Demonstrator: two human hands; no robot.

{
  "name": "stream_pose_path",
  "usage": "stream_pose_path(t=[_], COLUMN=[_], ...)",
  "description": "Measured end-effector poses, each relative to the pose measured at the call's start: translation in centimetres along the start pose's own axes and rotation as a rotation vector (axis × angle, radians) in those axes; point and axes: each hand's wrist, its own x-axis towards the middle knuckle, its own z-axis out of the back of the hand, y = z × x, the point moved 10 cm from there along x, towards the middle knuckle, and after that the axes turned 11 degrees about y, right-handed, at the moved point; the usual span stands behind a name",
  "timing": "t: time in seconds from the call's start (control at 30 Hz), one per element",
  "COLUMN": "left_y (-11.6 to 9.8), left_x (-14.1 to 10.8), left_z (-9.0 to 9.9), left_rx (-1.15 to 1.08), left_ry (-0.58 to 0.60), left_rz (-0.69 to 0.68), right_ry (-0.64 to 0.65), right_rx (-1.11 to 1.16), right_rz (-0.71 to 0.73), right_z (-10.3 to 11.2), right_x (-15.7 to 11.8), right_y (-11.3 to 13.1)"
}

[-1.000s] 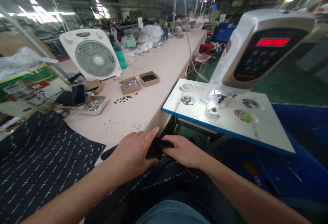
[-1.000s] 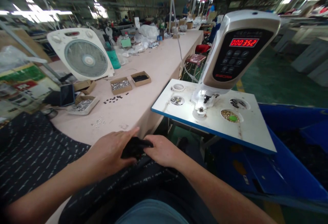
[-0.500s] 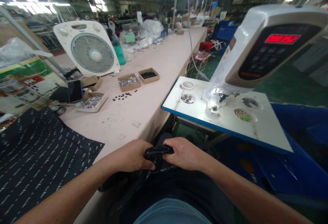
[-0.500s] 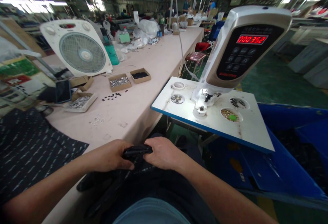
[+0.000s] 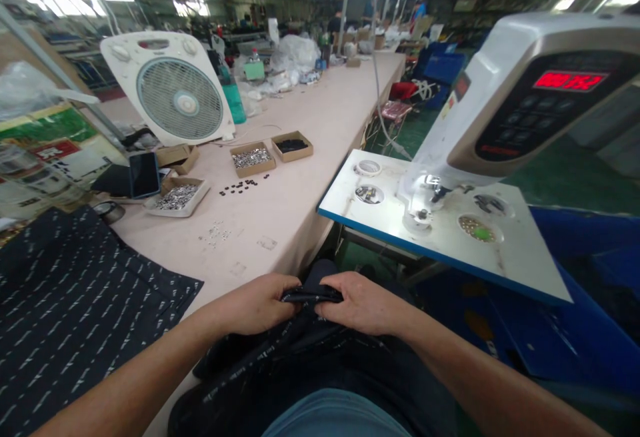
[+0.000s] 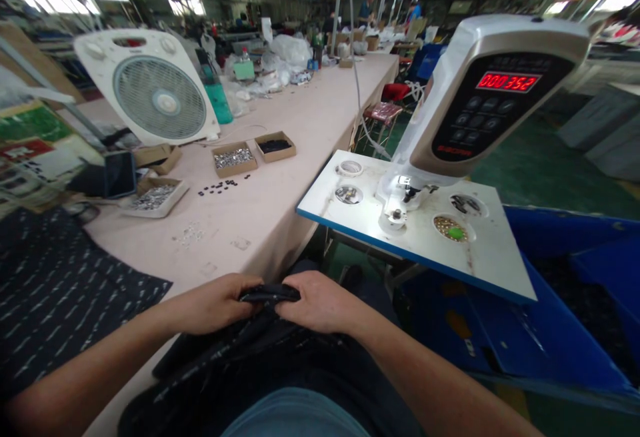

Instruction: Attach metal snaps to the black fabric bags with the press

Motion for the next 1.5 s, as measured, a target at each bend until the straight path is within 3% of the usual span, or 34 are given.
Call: stream_pose_path(t=[0.23, 0.5, 0.67, 0.8, 1.13, 1.37, 1.5], left_y=[2.3, 2.5, 2.2, 3.2, 5.5, 6.7, 7.3], left_x=[0.5, -0.2, -0.5, -0.3, 0.0, 0.5, 0.7], left_z=[-1.7, -1.3, -0.6, -1.2, -2.2, -2.5, -2.5], left_rx=[-0.278, -0.348, -0.274, -0.386, -0.702, -0.931, -0.987], left_ry=[0.073, 0.175, 0.082, 0.029, 0.038, 0.023, 0.019], left_rz=[-0.007, -0.075, -0.094, -0.071, -0.044, -0.030, -0.028], right_ry=[0.012, 0.141, 0.121, 0.065, -0.006, 0.041, 0.107], right_rx=[-0.027, 0.069, 0.052, -0.001, -0.075, -0.017, 0.039], right_rz=[0.021, 0.022, -0.016, -0.038, -0.009, -0.062, -0.005], right_z=[0.0, -0.9, -0.7, -0.5, -0.1, 0.5, 0.4], right_x=[0.5, 1.7, 2.1, 2.4, 3.1, 3.3, 3.3], right_y=[0.1, 0.1, 0.2, 0.4, 1.3, 1.3, 2.0])
